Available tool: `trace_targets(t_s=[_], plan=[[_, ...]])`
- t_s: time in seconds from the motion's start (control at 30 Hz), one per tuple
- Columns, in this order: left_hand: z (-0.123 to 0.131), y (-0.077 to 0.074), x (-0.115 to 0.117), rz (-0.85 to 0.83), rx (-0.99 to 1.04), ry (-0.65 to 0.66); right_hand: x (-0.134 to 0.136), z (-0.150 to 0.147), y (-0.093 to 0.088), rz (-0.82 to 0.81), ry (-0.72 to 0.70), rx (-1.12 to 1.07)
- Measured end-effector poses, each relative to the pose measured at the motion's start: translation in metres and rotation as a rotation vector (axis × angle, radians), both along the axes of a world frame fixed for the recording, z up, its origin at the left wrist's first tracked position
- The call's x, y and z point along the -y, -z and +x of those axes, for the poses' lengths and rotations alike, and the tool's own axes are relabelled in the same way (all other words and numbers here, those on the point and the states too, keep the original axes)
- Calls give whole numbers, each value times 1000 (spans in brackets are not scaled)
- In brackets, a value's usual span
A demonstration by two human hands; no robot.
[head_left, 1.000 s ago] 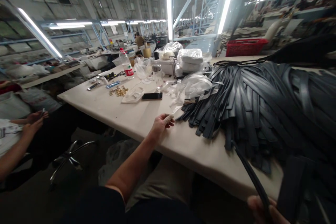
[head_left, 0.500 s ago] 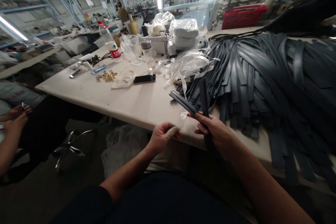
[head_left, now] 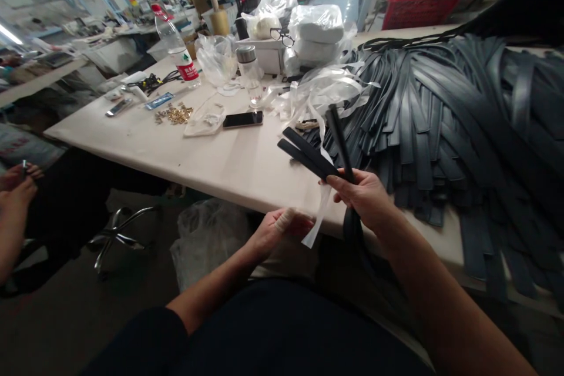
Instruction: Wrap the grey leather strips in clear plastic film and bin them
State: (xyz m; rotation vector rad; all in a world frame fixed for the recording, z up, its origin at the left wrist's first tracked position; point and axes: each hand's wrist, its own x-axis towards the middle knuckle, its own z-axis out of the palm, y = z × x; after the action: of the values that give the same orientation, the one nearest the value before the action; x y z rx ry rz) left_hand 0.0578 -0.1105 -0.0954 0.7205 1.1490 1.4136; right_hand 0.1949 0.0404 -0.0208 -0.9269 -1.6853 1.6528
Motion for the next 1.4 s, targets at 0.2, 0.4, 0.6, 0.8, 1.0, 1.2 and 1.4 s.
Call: trace_targets(t_s=[0.2,0.4,0.6,0.8,1.0,1.2,1.4], plan=[[-3,-26,-22,45,15,-15,17,-6,0,134,-121,151],[1,-30,-31,7,35,25,17,-3,6,186,-151,161],[0,-23,-32,19,74,151,18,-3,8,253,-146,176],[9,-8,-27,-70,32,360,17,-3,8,242,-114,170],[0,-13,-18,-82,-93,520,13,2,12,240,-90,185],[-11,-15,-9,-123,-123,693,15,2,9,216,-107,164],[-2,-15,-14,-97,-199,493,12,13,11,160,-42,139]])
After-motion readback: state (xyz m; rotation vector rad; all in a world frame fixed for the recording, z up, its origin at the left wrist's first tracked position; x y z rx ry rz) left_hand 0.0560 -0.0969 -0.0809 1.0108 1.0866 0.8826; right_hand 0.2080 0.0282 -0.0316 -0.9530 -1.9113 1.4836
